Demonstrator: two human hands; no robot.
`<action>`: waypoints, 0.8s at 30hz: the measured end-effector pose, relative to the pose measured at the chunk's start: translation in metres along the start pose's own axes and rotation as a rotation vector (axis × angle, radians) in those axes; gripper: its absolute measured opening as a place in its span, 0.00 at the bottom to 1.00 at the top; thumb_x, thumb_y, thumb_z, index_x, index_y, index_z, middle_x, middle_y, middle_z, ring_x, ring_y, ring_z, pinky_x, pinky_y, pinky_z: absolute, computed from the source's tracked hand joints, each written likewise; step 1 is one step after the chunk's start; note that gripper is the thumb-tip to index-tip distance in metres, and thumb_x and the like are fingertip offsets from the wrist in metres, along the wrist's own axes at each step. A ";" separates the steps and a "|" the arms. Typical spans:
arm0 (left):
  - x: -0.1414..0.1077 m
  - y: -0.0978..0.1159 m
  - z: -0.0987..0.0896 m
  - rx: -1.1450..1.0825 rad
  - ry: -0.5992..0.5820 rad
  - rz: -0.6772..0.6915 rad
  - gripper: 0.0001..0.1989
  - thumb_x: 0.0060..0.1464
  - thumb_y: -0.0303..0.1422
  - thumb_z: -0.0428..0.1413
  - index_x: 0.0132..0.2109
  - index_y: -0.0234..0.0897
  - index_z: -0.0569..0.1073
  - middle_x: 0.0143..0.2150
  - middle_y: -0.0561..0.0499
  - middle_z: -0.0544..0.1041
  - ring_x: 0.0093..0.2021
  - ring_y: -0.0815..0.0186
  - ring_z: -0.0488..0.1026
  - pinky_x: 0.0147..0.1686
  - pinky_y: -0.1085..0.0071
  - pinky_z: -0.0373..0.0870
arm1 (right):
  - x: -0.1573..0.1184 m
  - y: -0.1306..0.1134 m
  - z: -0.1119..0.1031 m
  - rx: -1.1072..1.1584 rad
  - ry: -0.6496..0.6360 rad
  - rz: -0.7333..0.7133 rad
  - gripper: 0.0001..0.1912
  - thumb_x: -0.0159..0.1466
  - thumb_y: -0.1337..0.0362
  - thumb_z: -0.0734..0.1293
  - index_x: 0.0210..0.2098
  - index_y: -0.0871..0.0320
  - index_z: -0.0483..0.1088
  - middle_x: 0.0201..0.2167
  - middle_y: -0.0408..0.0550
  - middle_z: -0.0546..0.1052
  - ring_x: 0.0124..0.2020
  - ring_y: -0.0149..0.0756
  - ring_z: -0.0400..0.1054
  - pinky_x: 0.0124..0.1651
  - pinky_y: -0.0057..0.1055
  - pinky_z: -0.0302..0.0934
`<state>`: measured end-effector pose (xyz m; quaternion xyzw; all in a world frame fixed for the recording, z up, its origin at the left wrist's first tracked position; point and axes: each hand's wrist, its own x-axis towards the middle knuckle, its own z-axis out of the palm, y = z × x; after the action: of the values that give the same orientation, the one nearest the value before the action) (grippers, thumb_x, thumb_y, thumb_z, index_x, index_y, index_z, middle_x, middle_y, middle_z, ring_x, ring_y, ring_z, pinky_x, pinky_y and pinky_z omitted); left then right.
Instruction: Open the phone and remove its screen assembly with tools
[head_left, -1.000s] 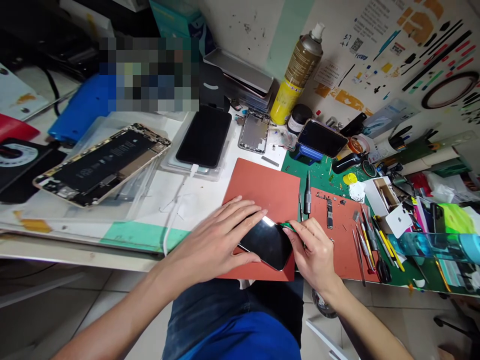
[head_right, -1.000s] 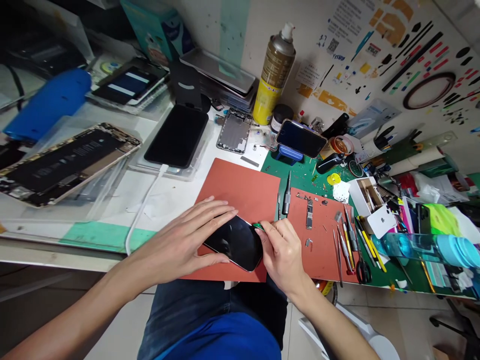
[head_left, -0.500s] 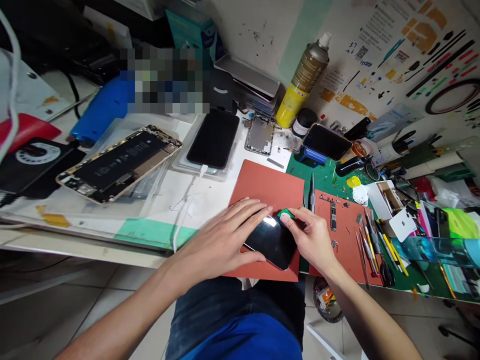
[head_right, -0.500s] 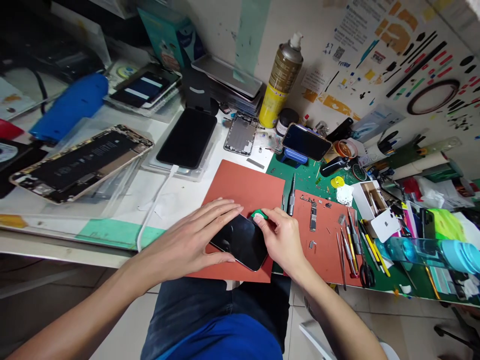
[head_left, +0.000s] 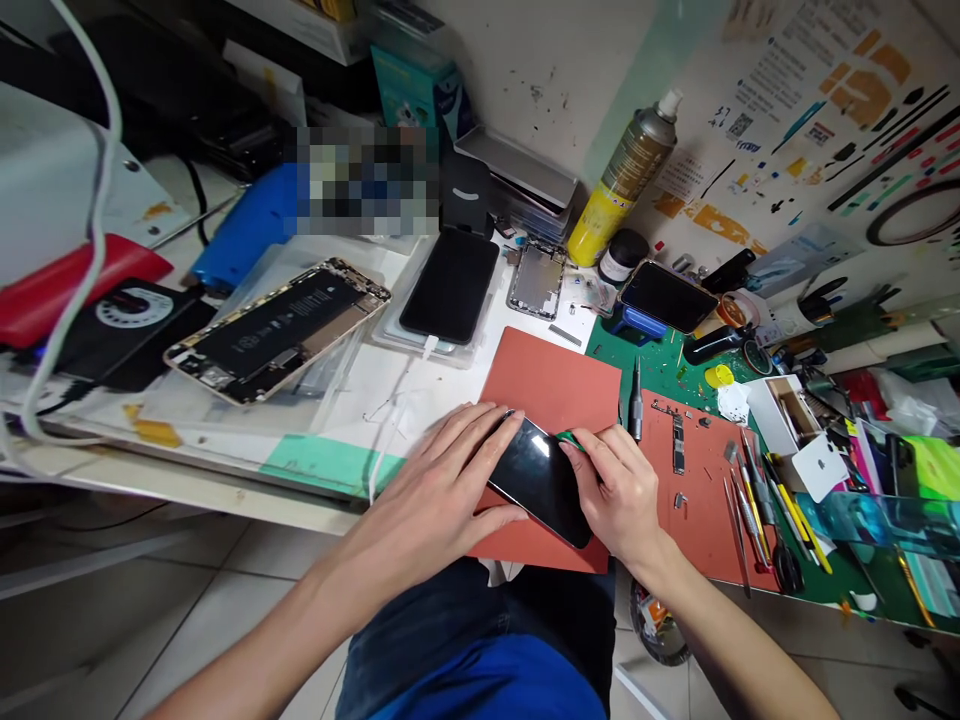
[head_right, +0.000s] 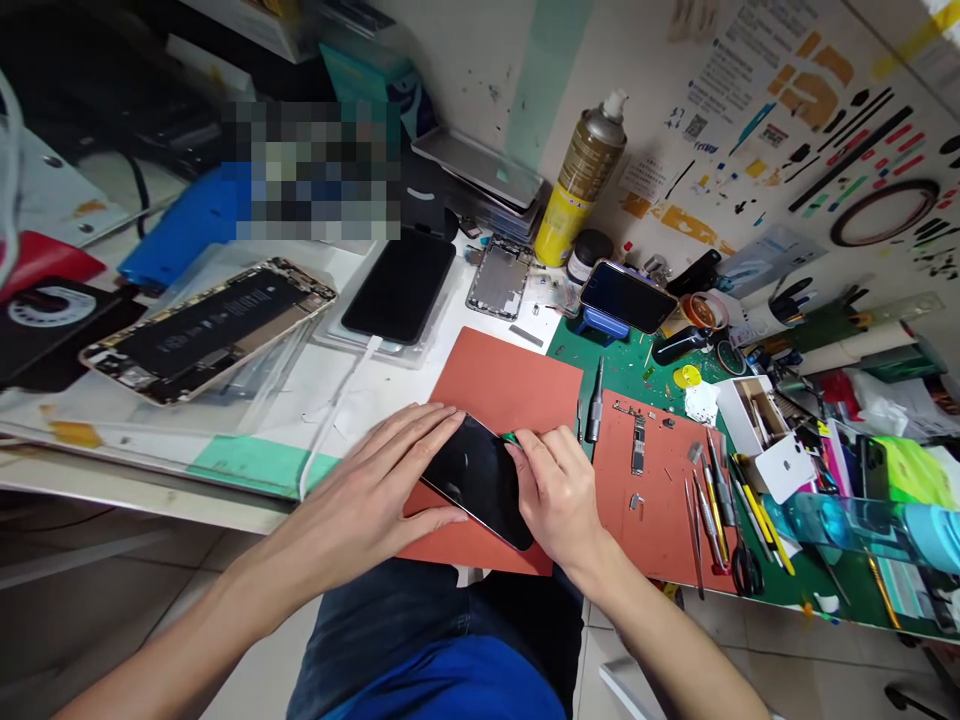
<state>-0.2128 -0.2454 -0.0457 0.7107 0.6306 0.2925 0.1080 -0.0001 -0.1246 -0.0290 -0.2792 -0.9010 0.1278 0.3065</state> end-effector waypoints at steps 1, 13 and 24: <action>0.000 0.000 0.000 -0.013 0.004 -0.004 0.45 0.66 0.50 0.60 0.79 0.43 0.49 0.75 0.37 0.65 0.76 0.44 0.61 0.72 0.42 0.64 | 0.002 0.000 0.001 0.003 0.000 -0.001 0.09 0.76 0.70 0.64 0.49 0.57 0.78 0.32 0.50 0.75 0.33 0.40 0.67 0.37 0.38 0.66; -0.001 -0.004 0.003 -0.041 0.009 -0.029 0.46 0.65 0.50 0.61 0.79 0.44 0.48 0.75 0.37 0.64 0.76 0.46 0.60 0.72 0.44 0.65 | 0.010 0.000 0.009 0.052 -0.021 0.085 0.11 0.77 0.65 0.64 0.48 0.58 0.80 0.30 0.49 0.76 0.31 0.39 0.67 0.36 0.36 0.65; -0.003 -0.005 0.001 -0.095 0.006 -0.046 0.46 0.66 0.47 0.61 0.80 0.48 0.45 0.77 0.40 0.64 0.77 0.48 0.60 0.72 0.46 0.65 | 0.018 0.001 0.006 0.089 -0.084 0.195 0.12 0.77 0.60 0.66 0.44 0.56 0.80 0.27 0.46 0.76 0.28 0.37 0.69 0.32 0.34 0.63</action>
<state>-0.2165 -0.2475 -0.0496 0.6892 0.6325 0.3219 0.1465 -0.0150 -0.1135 -0.0250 -0.3459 -0.8751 0.2086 0.2666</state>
